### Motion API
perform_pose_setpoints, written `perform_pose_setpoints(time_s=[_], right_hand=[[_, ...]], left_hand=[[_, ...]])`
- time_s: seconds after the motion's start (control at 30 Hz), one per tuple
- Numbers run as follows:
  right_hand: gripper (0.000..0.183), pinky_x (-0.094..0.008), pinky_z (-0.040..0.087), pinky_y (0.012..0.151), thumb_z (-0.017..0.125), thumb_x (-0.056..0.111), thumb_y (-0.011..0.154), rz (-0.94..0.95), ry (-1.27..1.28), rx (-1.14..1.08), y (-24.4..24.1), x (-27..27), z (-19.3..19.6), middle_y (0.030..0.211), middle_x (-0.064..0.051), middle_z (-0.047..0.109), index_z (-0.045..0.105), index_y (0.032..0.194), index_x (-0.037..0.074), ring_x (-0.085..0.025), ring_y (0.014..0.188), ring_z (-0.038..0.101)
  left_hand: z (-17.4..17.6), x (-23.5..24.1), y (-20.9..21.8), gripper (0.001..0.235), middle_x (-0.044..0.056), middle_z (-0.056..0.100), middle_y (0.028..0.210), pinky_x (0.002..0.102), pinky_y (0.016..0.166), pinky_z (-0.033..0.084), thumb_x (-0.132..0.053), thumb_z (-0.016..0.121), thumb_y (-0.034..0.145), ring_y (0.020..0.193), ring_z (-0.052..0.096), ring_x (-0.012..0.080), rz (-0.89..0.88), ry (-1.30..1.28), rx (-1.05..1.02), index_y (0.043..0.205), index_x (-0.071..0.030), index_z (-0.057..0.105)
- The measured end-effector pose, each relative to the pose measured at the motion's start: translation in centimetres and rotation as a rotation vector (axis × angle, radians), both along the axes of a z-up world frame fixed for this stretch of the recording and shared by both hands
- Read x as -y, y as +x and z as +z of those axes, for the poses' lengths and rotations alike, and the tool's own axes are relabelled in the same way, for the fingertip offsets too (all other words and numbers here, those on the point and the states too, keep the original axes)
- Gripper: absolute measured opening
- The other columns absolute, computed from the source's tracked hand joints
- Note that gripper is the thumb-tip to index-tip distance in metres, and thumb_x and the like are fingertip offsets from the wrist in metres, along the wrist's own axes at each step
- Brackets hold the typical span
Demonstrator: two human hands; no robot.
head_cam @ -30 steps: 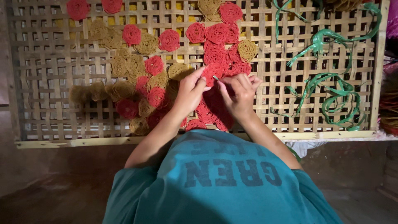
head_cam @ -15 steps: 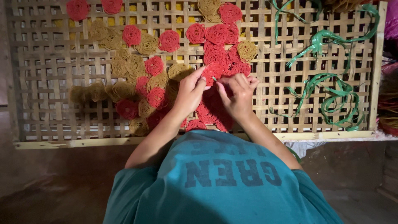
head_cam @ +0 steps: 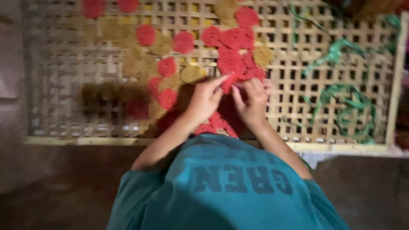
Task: The person assembles small, coiled, flower-like items made of red and brown material on a wooden lattice tray. They pick up individual coils, arrange them into a larger bundle, and secure the bundle with a green plastic tie. The person repeats this process, creating multiple tied bundles.
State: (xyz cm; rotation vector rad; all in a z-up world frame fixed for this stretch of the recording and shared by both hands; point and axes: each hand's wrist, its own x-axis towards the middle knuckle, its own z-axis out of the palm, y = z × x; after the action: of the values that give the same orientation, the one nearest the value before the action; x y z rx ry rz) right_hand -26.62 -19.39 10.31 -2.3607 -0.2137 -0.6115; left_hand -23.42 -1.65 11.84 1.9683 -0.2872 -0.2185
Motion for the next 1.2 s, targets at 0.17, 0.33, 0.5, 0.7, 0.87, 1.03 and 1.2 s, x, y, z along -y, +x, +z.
perform_pose_setpoints(time_s=[0.17,0.33,0.5,0.7,0.87,1.03,1.2], right_hand=[[0.01,-0.041,0.041,0.095,0.079,0.009,0.094,0.04,0.086,0.053,0.0,0.8,-2.7,0.096,-0.009,0.068,0.07,0.099,0.007,-0.027,0.092,0.065],[0.018,-0.046,0.045,0.103,0.084,0.012,0.096,0.021,0.019,0.092,0.8,1.9,-4.2,0.094,-0.013,0.064,0.067,0.098,0.005,-0.034,0.088,0.06],[0.05,-0.044,0.047,0.102,0.076,0.021,0.098,0.114,0.546,-0.064,0.5,1.3,-3.8,0.122,-0.013,0.059,0.054,0.14,0.006,-0.036,0.112,0.057],[0.045,-0.05,0.046,0.095,0.074,0.005,0.078,0.126,-0.219,0.06,0.0,4.5,-2.3,0.109,-0.016,0.064,0.063,0.122,0.007,-0.031,0.1,0.062],[0.029,-0.038,0.054,0.082,0.063,0.012,0.093,0.253,-0.07,-0.068,2.0,8.8,-5.8,0.121,-0.024,0.052,0.073,0.121,0.01,-0.025,0.096,0.058],[0.02,-0.036,0.054,0.084,0.069,0.019,0.104,0.123,-0.248,-0.211,2.2,9.6,-10.3,0.084,-0.011,0.071,0.072,0.114,0.002,-0.018,0.074,0.066],[0.016,-0.03,0.052,0.09,0.061,0.015,0.117,0.227,0.008,-0.115,1.7,9.6,-9.7,0.096,-0.009,0.073,0.073,0.112,0.007,-0.015,0.082,0.07]], left_hand=[[-2.3,1.0,0.4,0.039,0.018,0.074,0.095,0.037,0.069,0.057,0.0,0.063,0.084,0.075,0.073,0.0261,0.081,-0.043,0.182,0.12,-0.012,0.073],[-1.7,2.6,0.7,0.021,0.006,0.075,0.102,0.043,0.071,0.058,-0.011,0.065,0.088,0.088,0.073,0.0304,0.149,0.092,0.424,0.107,-0.017,0.073],[-1.7,3.0,0.8,0.018,0.0,0.075,0.104,0.039,0.059,0.054,-0.016,0.062,0.092,0.078,0.073,0.0238,0.107,0.137,0.429,0.106,-0.022,0.071],[-3.4,4.0,1.7,0.014,-0.004,0.073,0.106,0.027,0.04,0.039,-0.018,0.059,0.098,0.052,0.059,0.01,0.028,0.158,0.458,0.109,-0.024,0.065],[-4.4,5.1,2.6,0.01,0.002,0.069,0.098,0.026,0.037,0.034,-0.02,0.054,0.108,0.046,0.054,0.0066,-0.1,-0.004,0.284,0.117,-0.019,0.057],[-6.5,6.9,2.7,0.019,0.0,0.067,0.089,0.026,0.041,0.036,-0.016,0.058,0.103,0.055,0.056,0.01,-0.198,-0.006,0.303,0.122,-0.017,0.058],[-8.7,6.7,3.0,0.043,0.006,0.063,0.106,0.037,0.07,0.059,-0.012,0.063,0.076,0.09,0.068,0.025,-0.23,-0.15,0.569,0.119,-0.012,0.059]])
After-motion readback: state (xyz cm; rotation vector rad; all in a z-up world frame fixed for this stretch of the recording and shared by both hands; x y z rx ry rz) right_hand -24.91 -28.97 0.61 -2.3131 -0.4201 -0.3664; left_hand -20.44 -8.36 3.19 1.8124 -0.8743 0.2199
